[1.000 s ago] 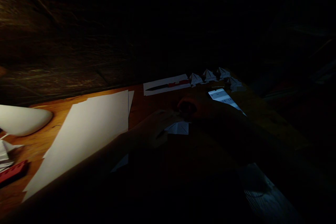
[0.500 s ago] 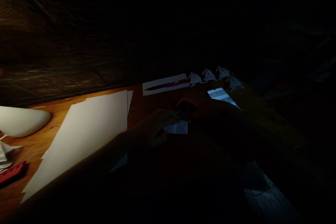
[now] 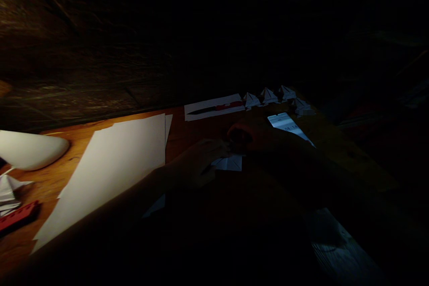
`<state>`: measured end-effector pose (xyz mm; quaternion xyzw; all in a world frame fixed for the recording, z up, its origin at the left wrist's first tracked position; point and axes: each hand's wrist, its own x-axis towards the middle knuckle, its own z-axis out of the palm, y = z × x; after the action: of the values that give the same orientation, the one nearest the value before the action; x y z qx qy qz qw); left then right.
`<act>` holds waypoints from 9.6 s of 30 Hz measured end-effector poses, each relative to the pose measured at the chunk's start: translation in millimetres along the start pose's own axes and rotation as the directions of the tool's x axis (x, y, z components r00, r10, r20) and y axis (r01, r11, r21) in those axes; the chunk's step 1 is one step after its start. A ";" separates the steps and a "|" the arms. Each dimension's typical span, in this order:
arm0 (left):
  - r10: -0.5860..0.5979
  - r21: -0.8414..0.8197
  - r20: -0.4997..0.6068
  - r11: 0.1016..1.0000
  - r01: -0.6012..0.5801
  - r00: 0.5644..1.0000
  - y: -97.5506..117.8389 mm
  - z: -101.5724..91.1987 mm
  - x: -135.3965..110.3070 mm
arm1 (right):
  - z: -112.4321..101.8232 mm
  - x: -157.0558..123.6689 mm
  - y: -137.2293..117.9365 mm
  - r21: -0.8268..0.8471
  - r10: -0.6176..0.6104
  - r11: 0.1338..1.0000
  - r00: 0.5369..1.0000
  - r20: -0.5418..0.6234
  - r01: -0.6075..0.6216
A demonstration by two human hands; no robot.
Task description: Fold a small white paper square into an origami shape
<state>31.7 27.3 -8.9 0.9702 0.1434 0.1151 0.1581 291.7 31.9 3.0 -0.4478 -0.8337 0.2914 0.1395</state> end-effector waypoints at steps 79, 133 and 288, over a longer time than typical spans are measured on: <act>-0.084 0.105 -0.181 0.989 0.104 0.980 -11.3 4.9 1.0 | 6.3 1.0 -10.6 -0.187 -0.033 0.982 0.950 -0.310 -0.027; -0.021 -0.056 -0.162 0.998 0.012 0.987 -20.0 -1.1 -2.4 | 12.5 -1.9 -4.9 -0.064 -0.281 0.957 0.959 0.045 0.284; 0.026 -0.071 -0.116 0.997 -0.034 0.993 0.5 0.2 -0.1 | 4.6 -1.8 4.6 -0.208 -0.219 0.958 0.972 -0.089 0.197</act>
<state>31.8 26.7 -8.9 0.9575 0.1335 0.1783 0.1832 293.5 30.8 -3.4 -0.3847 -0.8920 0.1653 0.1703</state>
